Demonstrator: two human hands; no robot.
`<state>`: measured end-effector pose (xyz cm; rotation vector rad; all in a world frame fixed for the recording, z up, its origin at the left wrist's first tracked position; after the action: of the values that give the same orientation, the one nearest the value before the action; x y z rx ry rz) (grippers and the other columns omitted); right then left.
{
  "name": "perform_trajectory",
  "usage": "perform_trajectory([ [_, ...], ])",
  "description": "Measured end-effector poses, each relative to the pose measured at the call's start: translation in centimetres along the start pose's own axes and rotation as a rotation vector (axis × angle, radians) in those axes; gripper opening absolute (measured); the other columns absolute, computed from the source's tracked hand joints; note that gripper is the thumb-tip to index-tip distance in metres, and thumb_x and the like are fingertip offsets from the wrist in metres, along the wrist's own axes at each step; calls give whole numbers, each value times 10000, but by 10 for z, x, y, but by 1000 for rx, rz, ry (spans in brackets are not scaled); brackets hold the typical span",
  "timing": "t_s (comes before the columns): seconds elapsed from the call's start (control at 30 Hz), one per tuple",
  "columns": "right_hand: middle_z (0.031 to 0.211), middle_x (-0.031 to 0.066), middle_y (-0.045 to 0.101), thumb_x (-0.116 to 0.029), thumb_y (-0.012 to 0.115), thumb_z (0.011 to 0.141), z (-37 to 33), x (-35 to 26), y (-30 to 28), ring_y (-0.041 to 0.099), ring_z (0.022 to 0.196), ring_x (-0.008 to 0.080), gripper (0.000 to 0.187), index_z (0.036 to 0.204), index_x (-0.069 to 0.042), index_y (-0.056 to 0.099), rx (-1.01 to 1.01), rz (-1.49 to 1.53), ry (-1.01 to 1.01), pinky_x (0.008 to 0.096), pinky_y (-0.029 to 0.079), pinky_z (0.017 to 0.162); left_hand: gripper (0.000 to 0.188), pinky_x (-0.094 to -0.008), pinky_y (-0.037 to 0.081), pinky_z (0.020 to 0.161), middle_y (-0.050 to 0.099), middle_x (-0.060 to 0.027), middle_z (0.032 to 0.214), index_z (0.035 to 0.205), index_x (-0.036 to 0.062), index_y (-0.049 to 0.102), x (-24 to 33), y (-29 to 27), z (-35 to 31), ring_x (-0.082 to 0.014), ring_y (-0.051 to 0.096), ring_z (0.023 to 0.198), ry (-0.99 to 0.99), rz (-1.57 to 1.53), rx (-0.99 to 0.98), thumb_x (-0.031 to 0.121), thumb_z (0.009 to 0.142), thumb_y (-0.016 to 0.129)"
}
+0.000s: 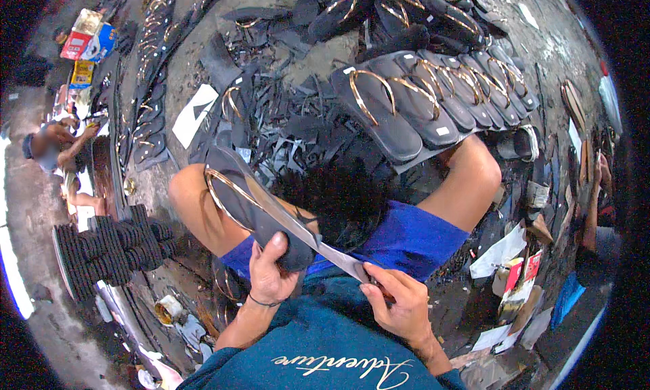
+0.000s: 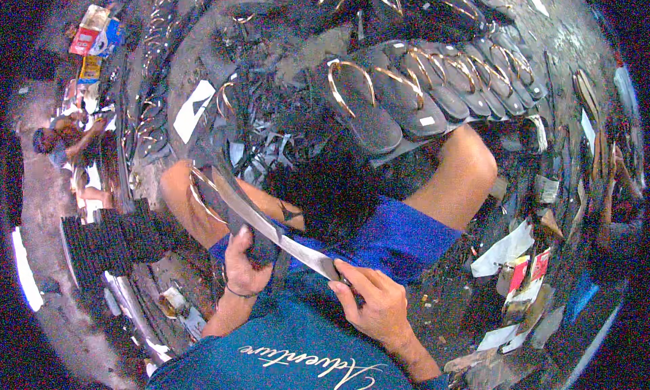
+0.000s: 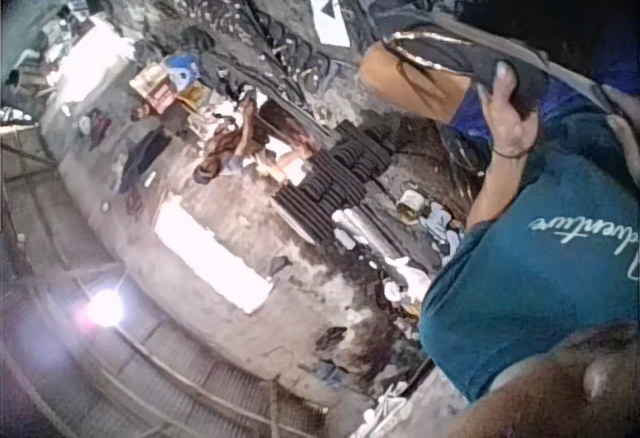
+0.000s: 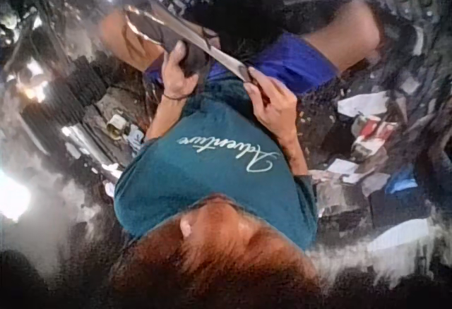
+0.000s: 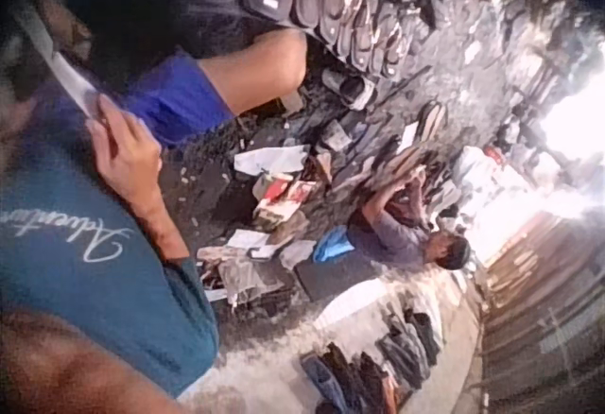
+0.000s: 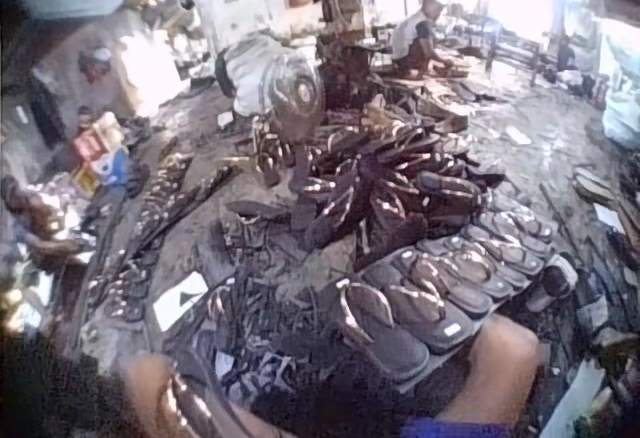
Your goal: The person sits on the floor and uses a curved blade to trim and shape the rubber soles of black flip-flops. They repeatedly pick up sandals, cut the edges, and place them aside. Other workers are visible in the background performing similar tasks.
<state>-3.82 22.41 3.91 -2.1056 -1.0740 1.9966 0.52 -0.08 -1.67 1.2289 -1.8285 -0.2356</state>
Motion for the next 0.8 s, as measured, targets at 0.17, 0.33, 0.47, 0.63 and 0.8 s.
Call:
perform_trajectory([
  [0.17,801,147,686,-208,705,895,23,-14,23,666,617,259,274,1132,-70,693,-177,151,109,352,541,563,476,-454,560,899,667,-98,1106,1291,51,502,-5,-22,-15,-282,671,1002,-19,115,-46,144,862,686],
  [0.33,718,90,620,-266,702,916,59,12,66,574,608,122,344,1133,-2,672,-233,498,300,320,487,561,490,-403,547,920,652,-99,1113,1280,22,500,-4,-23,-20,-266,654,1014,-26,225,-47,180,863,701],
  [0.47,689,-33,572,-330,755,885,103,-6,47,485,613,53,336,1042,-40,686,-366,687,333,262,435,531,448,-404,489,988,627,-96,1183,1253,7,532,2,1,20,-238,621,1080,39,385,-65,255,903,661],
  [0.63,899,99,662,-286,675,951,166,-31,-13,563,594,96,492,1315,4,516,68,1247,72,259,462,490,509,-393,430,1015,531,-100,1378,1381,82,446,-22,49,130,-229,549,1195,-27,114,-300,457,1038,414],
  [0.8,1181,122,652,-132,634,967,139,-15,-33,619,877,96,501,1384,-4,388,252,1179,-40,242,520,723,297,-306,570,653,693,-57,892,1076,71,637,-96,129,168,-186,672,742,-475,-35,-360,347,971,618],
])
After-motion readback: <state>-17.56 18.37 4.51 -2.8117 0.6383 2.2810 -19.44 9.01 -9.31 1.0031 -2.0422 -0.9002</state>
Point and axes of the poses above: each hand's wrist, its own z-axis towards the middle knuckle, its own y-axis out of the palm, x = y × z, the point moved 4 cm from there along z, towards the middle knuckle
